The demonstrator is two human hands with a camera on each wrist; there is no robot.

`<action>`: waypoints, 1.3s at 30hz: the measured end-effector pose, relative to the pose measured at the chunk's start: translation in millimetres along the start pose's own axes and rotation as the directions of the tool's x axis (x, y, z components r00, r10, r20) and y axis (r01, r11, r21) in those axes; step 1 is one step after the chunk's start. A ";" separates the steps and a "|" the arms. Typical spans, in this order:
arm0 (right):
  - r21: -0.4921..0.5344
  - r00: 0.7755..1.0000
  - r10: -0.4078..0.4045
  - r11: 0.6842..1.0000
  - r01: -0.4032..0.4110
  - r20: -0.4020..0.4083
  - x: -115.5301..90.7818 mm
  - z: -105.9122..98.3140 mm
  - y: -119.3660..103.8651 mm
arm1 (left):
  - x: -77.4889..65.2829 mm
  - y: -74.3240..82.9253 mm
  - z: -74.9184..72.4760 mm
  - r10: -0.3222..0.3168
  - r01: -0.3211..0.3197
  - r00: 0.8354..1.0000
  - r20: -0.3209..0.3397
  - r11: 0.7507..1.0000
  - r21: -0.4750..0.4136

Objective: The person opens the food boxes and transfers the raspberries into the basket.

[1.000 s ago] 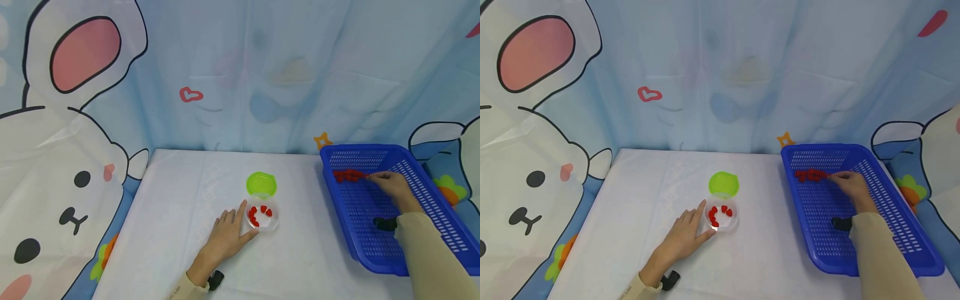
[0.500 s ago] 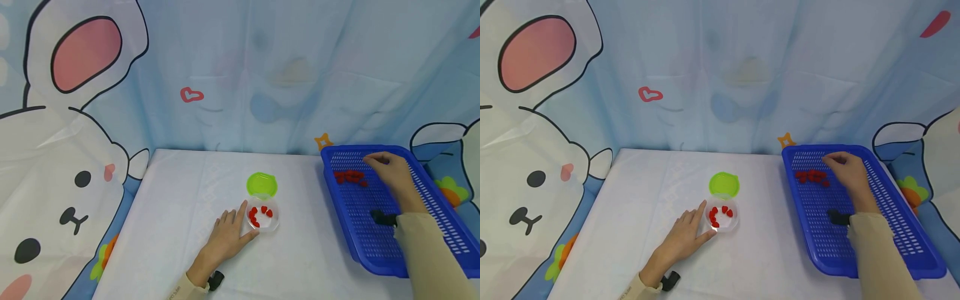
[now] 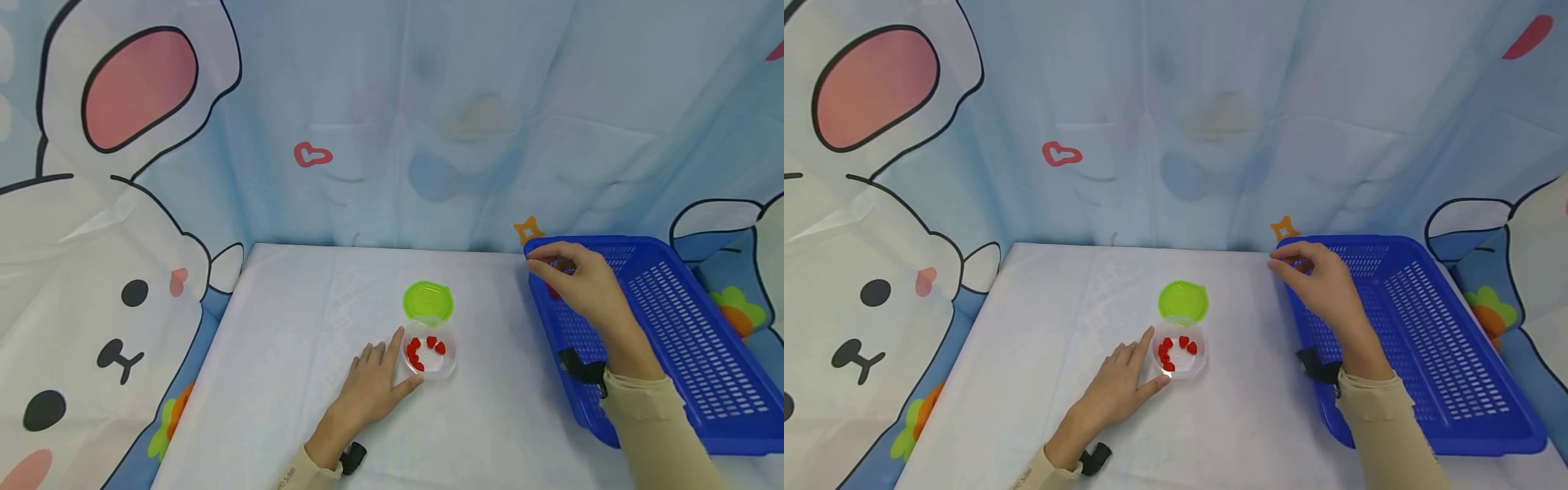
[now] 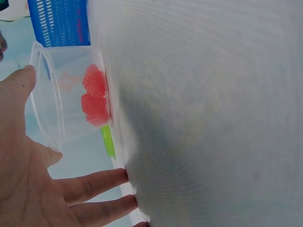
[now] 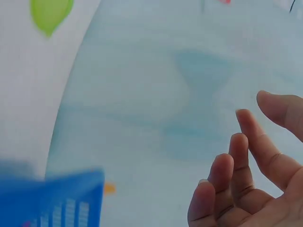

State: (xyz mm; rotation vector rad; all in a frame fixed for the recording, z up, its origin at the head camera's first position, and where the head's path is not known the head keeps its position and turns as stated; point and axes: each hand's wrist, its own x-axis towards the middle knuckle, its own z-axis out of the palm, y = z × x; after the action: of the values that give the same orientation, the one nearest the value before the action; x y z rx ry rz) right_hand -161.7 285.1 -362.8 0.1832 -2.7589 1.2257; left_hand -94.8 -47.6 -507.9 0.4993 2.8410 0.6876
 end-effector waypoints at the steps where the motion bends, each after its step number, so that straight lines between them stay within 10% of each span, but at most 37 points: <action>1: 0.005 1.000 -0.020 1.000 0.020 0.004 -2.2 5.3 -5.3 | 0.0 0.2 0.1 0.001 -0.001 1.000 0.000 1.000 0.001; 15: 0.149 0.978 -0.197 0.971 0.185 0.071 -14.4 110.3 -19.3 | -0.6 1.4 -1.2 0.018 -0.018 1.000 -0.017 1.000 0.007; 30: 0.162 0.972 -0.161 0.978 0.134 0.171 -19.0 168.0 20.2 | -1.2 0.3 -3.2 0.032 -0.031 0.999 -0.024 0.999 0.034; 39: 0.103 0.927 -0.258 0.966 0.238 0.271 -19.4 187.7 30.1 | -1.2 -0.6 -2.4 0.022 -0.022 1.000 -0.017 0.999 0.041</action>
State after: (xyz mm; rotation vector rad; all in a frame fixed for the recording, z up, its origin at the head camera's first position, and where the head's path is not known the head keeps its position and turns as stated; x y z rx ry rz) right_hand -158.2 166.7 -512.7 0.7468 -2.8073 1.3141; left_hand -94.5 -49.5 -505.9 0.5343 2.8751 0.6426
